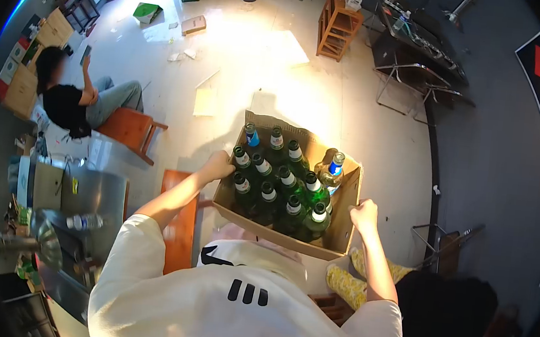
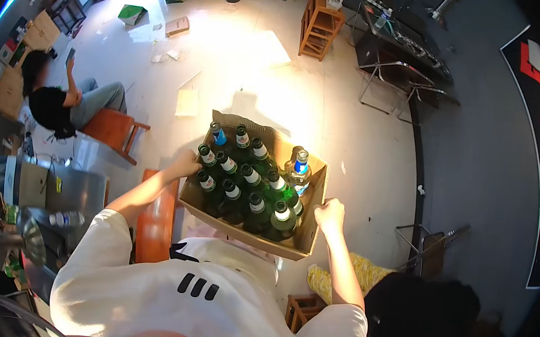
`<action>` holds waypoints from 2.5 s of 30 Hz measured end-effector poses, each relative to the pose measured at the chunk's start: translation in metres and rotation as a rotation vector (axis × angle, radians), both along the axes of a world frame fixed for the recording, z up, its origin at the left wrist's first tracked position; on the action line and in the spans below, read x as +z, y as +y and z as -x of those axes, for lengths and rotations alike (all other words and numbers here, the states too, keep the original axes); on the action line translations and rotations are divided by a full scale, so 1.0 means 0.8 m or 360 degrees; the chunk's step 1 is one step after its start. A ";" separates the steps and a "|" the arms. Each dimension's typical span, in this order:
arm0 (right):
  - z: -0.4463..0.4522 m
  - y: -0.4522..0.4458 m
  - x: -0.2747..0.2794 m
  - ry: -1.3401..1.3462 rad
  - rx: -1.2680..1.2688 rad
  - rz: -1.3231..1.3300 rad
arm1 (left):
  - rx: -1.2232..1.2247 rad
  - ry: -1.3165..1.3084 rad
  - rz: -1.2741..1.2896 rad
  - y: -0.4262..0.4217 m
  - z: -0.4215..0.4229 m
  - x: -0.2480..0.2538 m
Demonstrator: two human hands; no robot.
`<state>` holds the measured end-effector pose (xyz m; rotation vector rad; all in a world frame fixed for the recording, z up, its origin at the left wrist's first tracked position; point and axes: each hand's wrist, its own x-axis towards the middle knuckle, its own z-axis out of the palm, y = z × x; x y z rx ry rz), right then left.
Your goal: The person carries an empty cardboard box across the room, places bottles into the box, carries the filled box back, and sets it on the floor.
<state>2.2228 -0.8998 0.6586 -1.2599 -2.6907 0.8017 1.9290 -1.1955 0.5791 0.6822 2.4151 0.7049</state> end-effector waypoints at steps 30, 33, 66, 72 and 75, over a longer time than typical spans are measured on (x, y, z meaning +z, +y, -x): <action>1.153 0.393 -0.023 -0.0148 -0.0176 0.0079 | -0.0163 -0.0206 0.0143 0.440 1.190 -0.014; 1.235 0.427 -0.034 -0.0208 -0.0236 0.0092 | -0.0281 -0.0332 -0.0021 0.482 1.290 -0.029; 2.107 0.988 -0.208 -0.0276 -0.0286 0.0022 | -0.0298 -0.0265 -0.0083 1.059 2.147 -0.270; 2.180 1.088 -0.296 -0.0286 -0.0219 0.0100 | -0.0139 -0.0114 -0.0155 1.112 2.195 -0.351; 2.206 1.136 -0.356 -0.0289 -0.0122 0.0178 | -0.0179 -0.0040 -0.0316 1.149 2.211 -0.375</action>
